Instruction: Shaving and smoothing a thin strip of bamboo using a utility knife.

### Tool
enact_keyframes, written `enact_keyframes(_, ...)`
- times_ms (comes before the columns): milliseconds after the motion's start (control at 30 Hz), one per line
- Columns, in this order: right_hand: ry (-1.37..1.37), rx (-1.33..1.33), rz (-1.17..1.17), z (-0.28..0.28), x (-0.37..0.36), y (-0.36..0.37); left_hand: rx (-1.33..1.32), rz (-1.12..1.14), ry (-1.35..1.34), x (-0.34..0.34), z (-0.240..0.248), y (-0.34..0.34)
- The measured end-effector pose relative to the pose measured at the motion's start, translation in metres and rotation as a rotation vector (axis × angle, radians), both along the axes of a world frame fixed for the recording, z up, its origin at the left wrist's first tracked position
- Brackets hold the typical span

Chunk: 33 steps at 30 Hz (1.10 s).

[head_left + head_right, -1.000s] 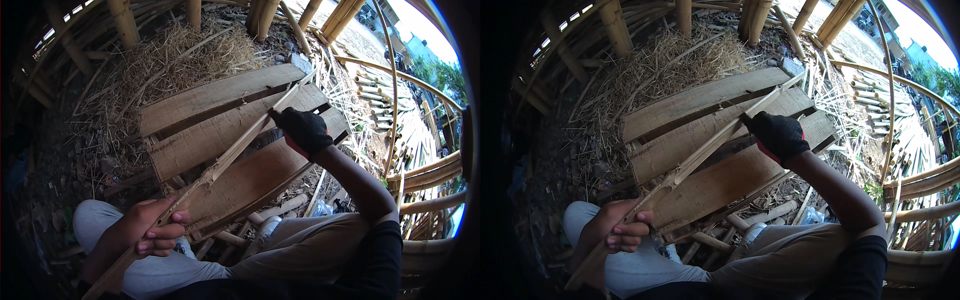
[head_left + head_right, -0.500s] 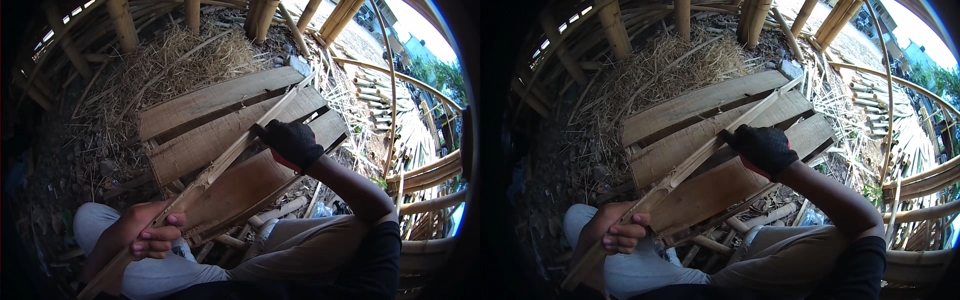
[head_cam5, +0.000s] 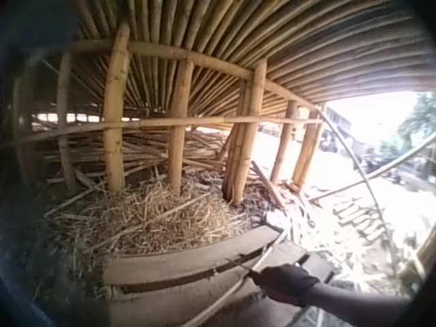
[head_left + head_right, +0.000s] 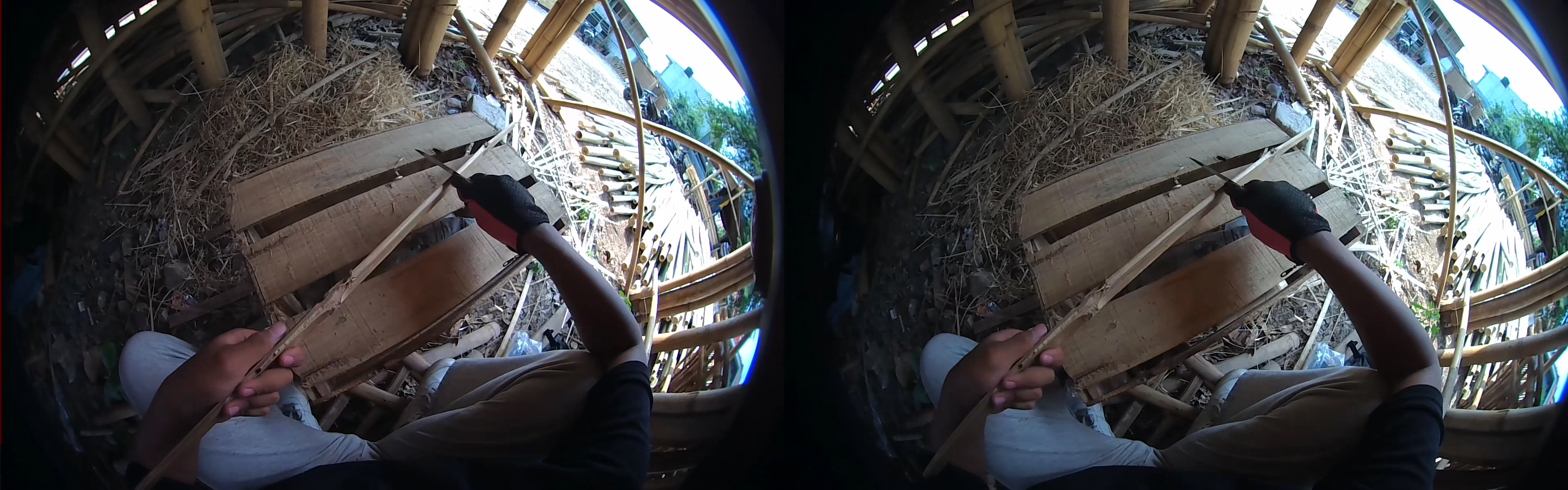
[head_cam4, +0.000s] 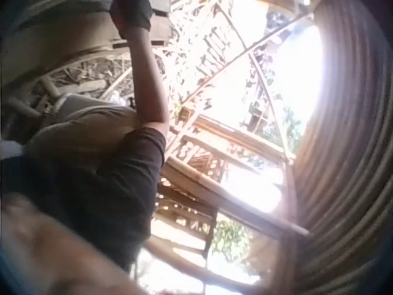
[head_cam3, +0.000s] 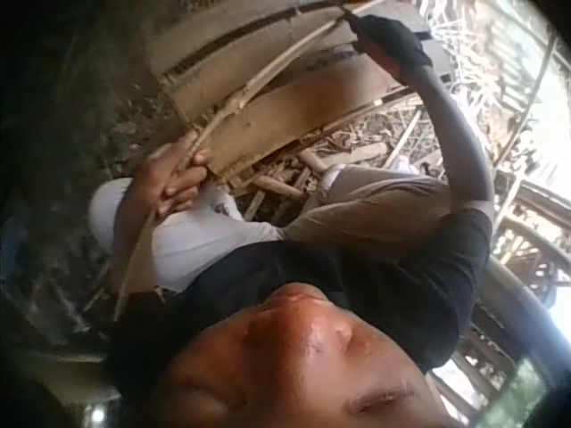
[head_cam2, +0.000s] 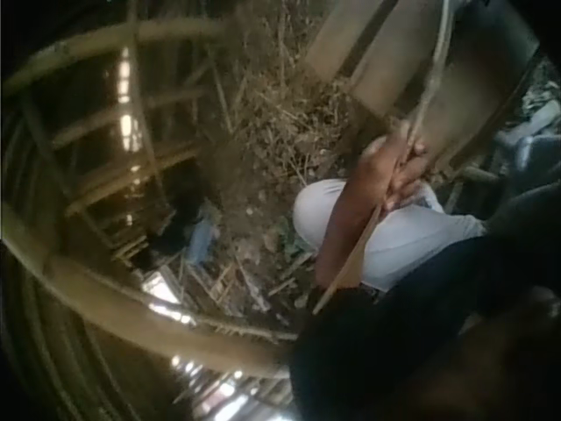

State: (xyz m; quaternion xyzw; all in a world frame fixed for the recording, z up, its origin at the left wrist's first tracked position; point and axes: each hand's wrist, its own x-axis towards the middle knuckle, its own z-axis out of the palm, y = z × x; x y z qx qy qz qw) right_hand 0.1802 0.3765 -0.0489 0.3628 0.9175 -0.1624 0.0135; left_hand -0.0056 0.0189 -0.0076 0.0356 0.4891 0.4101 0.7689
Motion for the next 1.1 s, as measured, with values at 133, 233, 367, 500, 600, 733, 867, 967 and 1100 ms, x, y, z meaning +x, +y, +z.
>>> enact_keyframes(133, 0.344, -0.476, -0.233, 0.017, -0.006, 0.01, 0.06, -0.028, 0.189, 0.005, 0.005, -0.004)
enact_keyframes(233, 0.324, -0.461, -0.269, 0.002, 0.01, 0.052, 0.045, -0.088, 0.374, 0.006, 0.011, -0.001)
enact_keyframes(367, 0.224, -0.672, -0.488, -0.005, 0.018, 0.063, 0.083, -0.158, 0.43, 0.001, 0.0, 0.002)
enact_keyframes(500, 0.23, -0.809, -0.518, -0.007, 0.011, 0.044, 0.095, -0.163, 0.453, 0.001, 0.01, -0.002)
enact_keyframes(600, 0.301, -0.821, -0.567, -0.006, 0.013, 0.031, 0.102, -0.227, 0.483, -0.006, 0.005, -0.002)
enact_keyframes(733, 0.249, -0.903, -0.569, -0.007, 0.016, 0.032, 0.105, -0.246, 0.506, -0.004, 0.013, -0.004)
enact_keyframes(867, 0.166, -0.94, -0.534, -0.002, 0.02, 0.051, 0.108, -0.241, 0.491, -0.005, 0.008, -0.002)
enact_keyframes(967, 0.191, -0.816, -0.489, -0.002, 0.01, 0.064, 0.104, -0.195, 0.458, -0.003, 0.01, -0.005)
enact_keyframes(1100, 0.169, -0.872, -0.526, -0.002, 0.009, 0.052, 0.099, -0.233, 0.474, -0.01, 0.011, -0.003)
